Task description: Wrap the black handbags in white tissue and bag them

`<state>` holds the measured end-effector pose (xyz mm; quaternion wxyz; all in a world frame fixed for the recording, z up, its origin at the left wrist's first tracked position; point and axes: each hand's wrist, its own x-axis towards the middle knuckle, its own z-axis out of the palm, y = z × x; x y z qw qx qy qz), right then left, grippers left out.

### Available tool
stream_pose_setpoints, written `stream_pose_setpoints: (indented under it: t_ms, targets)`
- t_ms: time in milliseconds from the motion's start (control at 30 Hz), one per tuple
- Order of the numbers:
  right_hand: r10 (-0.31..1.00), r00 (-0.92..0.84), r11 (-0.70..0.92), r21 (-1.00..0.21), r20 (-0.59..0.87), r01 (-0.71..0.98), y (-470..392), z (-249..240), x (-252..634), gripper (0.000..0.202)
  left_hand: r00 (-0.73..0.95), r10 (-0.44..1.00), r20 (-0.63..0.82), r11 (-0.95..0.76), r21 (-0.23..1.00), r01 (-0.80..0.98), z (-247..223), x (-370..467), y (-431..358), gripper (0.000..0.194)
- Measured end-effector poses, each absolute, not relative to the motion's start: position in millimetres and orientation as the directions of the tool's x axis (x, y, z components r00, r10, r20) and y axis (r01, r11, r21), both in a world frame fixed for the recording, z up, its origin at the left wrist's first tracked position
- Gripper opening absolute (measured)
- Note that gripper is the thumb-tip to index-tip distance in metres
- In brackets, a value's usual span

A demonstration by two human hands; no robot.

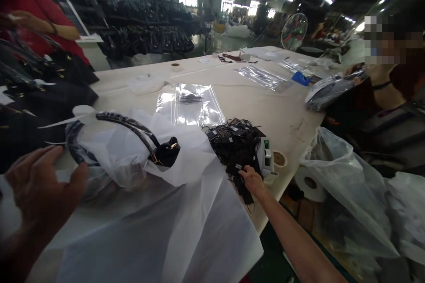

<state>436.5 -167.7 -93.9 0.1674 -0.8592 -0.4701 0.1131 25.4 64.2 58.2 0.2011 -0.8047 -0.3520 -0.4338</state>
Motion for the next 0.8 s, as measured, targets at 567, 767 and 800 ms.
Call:
stream_pose_setpoints:
  t_ms: [567,767,800]
  targets:
    - [0.917,0.324,-0.240,-0.971,-0.233,-0.021,-185.4,-11.5,437.8,0.024,0.642,0.679,0.356,-0.589,0.786,0.188,31.7,167.4,-110.2,0.026]
    - [0.933,0.026,-0.315,-0.851,-0.358,-0.421,-185.8,7.0,370.9,0.029,0.621,0.636,-0.458,0.542,0.838,0.063,17.2,192.7,-119.5,0.044]
    - [0.934,-0.014,-0.328,-0.838,-0.358,-0.436,-185.8,7.5,363.9,0.029,0.643,0.604,-0.472,0.607,0.794,0.012,17.2,191.3,-120.6,0.043]
